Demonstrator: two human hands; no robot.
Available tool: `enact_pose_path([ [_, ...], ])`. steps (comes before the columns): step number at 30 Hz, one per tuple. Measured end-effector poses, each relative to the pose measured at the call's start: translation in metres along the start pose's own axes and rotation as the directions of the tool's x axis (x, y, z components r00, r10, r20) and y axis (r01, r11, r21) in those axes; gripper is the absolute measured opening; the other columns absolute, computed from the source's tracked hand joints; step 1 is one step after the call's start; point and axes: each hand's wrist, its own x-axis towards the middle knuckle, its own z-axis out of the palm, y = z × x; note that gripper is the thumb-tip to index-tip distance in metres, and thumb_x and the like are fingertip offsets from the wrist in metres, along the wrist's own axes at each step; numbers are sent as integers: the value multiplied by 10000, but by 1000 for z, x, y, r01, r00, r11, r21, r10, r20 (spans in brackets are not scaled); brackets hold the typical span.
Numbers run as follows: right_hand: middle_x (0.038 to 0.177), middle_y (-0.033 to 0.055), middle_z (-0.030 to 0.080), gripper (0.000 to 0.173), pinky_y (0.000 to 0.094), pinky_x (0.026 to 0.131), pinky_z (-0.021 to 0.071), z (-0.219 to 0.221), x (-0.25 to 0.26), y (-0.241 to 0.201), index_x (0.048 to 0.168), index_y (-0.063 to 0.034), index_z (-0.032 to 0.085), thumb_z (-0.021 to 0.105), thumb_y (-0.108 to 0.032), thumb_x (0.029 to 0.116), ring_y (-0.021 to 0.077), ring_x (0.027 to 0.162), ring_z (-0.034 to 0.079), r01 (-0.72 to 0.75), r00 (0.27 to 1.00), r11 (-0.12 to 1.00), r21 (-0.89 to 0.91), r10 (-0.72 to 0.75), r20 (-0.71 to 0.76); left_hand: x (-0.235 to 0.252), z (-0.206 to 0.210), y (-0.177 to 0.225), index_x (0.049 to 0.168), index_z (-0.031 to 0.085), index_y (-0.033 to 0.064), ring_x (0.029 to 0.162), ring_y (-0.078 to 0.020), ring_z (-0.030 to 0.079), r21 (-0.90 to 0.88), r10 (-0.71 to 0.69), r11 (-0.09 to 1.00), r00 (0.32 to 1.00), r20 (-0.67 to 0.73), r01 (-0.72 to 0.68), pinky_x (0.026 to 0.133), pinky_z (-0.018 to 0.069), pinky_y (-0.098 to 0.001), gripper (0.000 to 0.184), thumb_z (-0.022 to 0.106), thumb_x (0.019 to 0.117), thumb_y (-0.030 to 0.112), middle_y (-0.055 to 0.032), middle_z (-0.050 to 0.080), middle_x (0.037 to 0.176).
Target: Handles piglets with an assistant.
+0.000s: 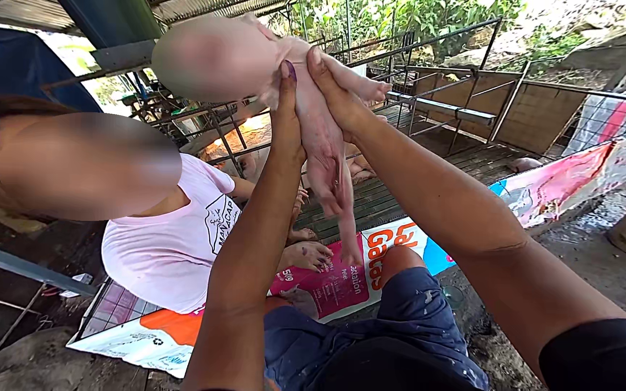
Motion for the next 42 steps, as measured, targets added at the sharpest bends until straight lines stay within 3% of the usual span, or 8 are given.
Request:
enact_pose_path([
  [11,1217,56,681,542,328,1008,546,6,-7,1,1376,-106,573,364,-517,1091,100,1142,647,-79,994,997,9,78,74,-6,-5,-7,1355,526,65,1131,-197,650,-12,-32,999,999,-35,32,1000,544,-420,407,371,1113,353,-106,669,1190],
  [20,1214,66,682,491,336,1020,538,3,-11,18,1353,-84,582,369,-452,1109,105,1147,646,-40,998,993,-113,45,34,-22,-15,-19,1409,472,38,1211,-141,594,277,134,951,991,21,-134,1073,497,-368,443,416,1102,352,-85,622,1287],
  [25,1328,68,631,500,334,1112,477,10,-31,21,1431,-19,499,398,-386,1107,87,1250,583,61,996,998,11,-62,57,-34,-18,-14,1403,486,63,1149,-135,625,257,-51,962,986,-161,92,1008,535,-376,468,500,1057,378,-72,648,1232],
  [31,1349,126,630,554,337,1109,476,-2,-46,48,1401,47,534,688,-264,970,140,1253,592,139,982,989,-56,-130,137,-55,-32,-32,1210,536,53,996,-25,613,342,146,936,974,-173,-79,915,534,-250,249,403,1094,229,5,632,1039],
  [34,1462,135,551,879,337,1115,477,-10,-66,53,1558,2,344,814,-189,839,150,1305,561,76,973,995,-70,-59,223,-89,-52,-51,1434,477,52,1153,-83,613,345,74,938,981,-181,-6,1019,524,-323,572,349,1093,492,-70,640,1257],
  [36,1525,82,501,1031,364,1074,509,-12,-88,58,1633,-145,249,808,-208,768,150,1304,560,-33,970,992,-120,60,234,-114,-40,-38,1438,469,53,1181,-31,574,369,14,926,972,-233,75,1049,486,-281,619,246,1097,519,-50,618,1285],
  [39,1316,74,646,1113,393,855,616,-12,-117,73,1615,-291,251,885,-273,700,173,1032,699,-293,944,953,84,274,181,-140,-36,-32,1344,584,79,1103,-100,627,499,-102,813,917,-386,300,963,534,-365,641,254,1079,561,-76,676,1201],
  [42,1314,114,631,1059,452,861,621,-11,-138,87,1571,-252,324,898,-168,685,247,1061,692,-429,903,889,159,423,70,-148,-37,-39,1301,591,0,1006,-170,635,559,-312,666,865,-393,494,874,540,-365,361,447,1081,247,-152,662,1128],
])
